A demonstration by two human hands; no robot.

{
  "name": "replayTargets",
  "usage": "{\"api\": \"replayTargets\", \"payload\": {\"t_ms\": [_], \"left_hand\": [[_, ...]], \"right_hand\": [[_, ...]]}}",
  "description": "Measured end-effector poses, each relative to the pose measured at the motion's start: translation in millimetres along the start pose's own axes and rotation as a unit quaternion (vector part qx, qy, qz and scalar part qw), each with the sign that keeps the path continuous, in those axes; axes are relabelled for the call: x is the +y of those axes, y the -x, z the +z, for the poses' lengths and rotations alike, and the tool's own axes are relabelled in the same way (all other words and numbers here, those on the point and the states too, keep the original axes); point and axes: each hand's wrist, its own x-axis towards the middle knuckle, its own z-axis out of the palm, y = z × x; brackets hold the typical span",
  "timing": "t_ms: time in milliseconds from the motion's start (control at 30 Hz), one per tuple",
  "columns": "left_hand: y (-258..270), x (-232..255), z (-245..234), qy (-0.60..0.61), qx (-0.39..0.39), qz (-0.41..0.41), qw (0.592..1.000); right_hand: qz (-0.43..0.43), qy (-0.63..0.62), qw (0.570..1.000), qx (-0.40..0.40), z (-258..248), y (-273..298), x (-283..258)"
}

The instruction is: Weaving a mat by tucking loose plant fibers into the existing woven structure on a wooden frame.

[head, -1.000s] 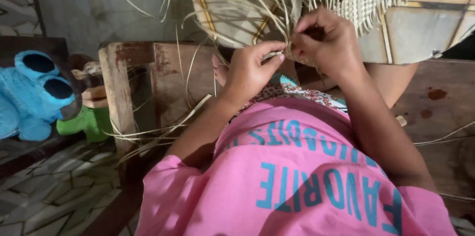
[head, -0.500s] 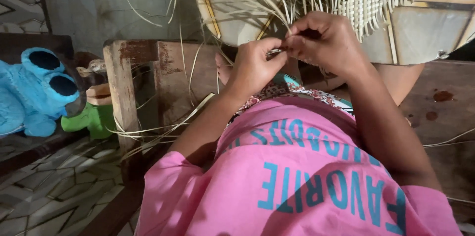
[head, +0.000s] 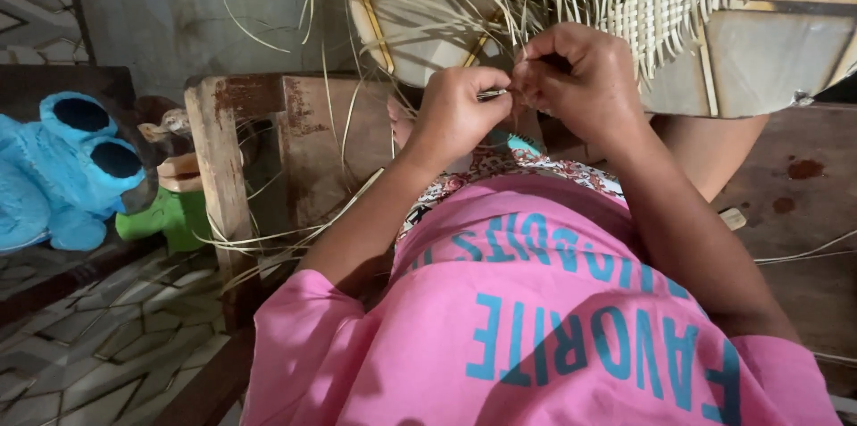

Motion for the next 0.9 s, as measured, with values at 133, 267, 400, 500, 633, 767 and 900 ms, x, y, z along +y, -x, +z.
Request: {"api": "replayTargets", "payload": {"t_ms": [133,267,400,500,633,767,900], "left_hand": [[-4.8,-2.9,-1.5,-0.018,-0.003,0.009,1.0],[-6.6,6.7,-8.7,-0.011,-0.017,0.048,0.999],[-1.8,13.0,-7.8,0.015,-0.004,0.052,0.999],[-1.6,9.5,-2.3,0.021,0.006,0.038,0.999],[1.0,3.8,5.5,0.046,0.022,-0.055,0.997],[5.8,5.6,3.5,0.059,0.03,-0.006,0.998],[2.6,-8.5,4.6,0.005,0.032,0.061,0.998]], "right_hand": [[0.012,-0.03,0.999,0.011,0.9,0.9,-6.4],[0.029,-0.026,0.999,-0.016,-3.5,-0.1,-11.2],[0.057,-0.039,0.997,-0.028,-10.2,-0.3,-12.8],[0.033,-0.01,0.999,-0.027,-13.7,7.8,-15.9],[0.016,-0.002,1.0,0.019,-8.0,19.1,-5.1],[0.002,-0.025,1.0,0.014,-8.4,14.1,-2.2],[0.021,-0.045,0.998,-0.041,-18.1,4.4,-7.4]]}}
